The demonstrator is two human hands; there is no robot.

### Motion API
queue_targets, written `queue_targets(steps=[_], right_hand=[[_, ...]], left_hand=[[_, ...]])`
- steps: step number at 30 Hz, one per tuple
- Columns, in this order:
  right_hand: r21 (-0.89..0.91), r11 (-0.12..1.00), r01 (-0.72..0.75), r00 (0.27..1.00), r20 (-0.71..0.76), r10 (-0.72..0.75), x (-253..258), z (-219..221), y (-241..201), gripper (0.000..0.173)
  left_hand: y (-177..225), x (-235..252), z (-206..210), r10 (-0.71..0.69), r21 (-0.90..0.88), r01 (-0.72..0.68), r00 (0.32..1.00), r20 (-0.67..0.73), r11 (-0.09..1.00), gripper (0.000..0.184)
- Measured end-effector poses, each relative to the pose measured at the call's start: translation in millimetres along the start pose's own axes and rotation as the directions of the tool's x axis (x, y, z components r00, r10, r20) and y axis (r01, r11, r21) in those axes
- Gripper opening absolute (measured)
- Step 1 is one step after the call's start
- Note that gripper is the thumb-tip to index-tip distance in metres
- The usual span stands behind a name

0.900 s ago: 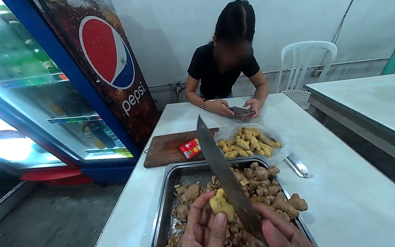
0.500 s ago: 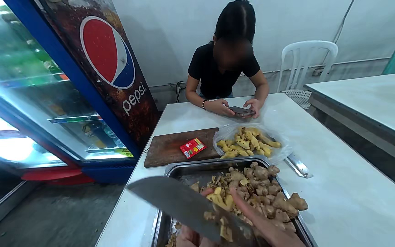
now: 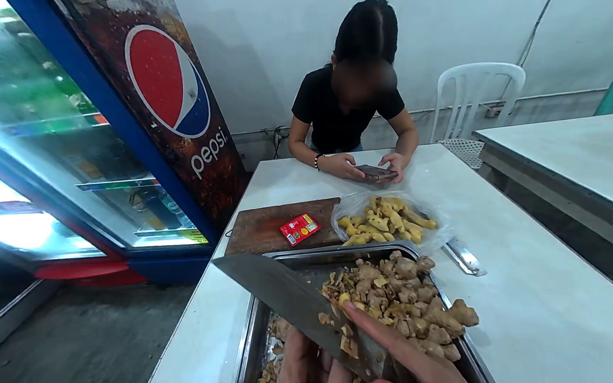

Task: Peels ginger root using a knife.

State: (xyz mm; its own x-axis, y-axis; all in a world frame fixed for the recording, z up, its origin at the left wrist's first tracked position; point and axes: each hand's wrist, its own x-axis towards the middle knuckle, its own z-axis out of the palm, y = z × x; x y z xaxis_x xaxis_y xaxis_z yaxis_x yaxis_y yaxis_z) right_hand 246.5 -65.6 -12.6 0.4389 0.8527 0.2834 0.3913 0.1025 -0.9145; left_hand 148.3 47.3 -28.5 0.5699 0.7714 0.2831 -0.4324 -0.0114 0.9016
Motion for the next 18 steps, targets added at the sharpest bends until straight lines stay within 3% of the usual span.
queue_targets(steps=[4, 6, 11, 14, 18], right_hand=[[0.081, 0.996, -0.034, 0.999, -0.017, 0.036, 0.9, -0.9, -3.7, 0.055], [0.229, 0.972, -0.051, 0.996, -0.055, 0.065, 2.1, -1.7, -3.9, 0.050], [0.555, 0.791, -0.259, 0.963, 0.083, 0.257, -3.4, -20.4, -2.1, 0.049], [0.633, 0.683, -0.366, 0.927, 0.181, 0.329, -5.5, -26.0, 1.1, 0.041], [0.579, 0.744, -0.333, 0.942, 0.182, 0.281, -9.0, -32.8, 9.0, 0.057]], left_hand=[[-3.1, 2.1, -1.0, 0.059, 0.030, -0.060, 0.997, 0.043, 0.998, 0.033], [-1.0, 4.7, -2.9, 0.033, 0.072, -0.038, 0.997, 0.069, 0.997, 0.032], [6.4, 11.7, -11.4, -0.191, -0.026, 0.195, 0.975, 0.114, 0.980, 0.038], [9.4, 15.6, -12.1, -0.267, -0.121, 0.286, 0.952, 0.151, 0.950, 0.036], [9.6, 20.9, -17.6, -0.343, -0.196, 0.387, 0.912, 0.225, 0.901, 0.034]])
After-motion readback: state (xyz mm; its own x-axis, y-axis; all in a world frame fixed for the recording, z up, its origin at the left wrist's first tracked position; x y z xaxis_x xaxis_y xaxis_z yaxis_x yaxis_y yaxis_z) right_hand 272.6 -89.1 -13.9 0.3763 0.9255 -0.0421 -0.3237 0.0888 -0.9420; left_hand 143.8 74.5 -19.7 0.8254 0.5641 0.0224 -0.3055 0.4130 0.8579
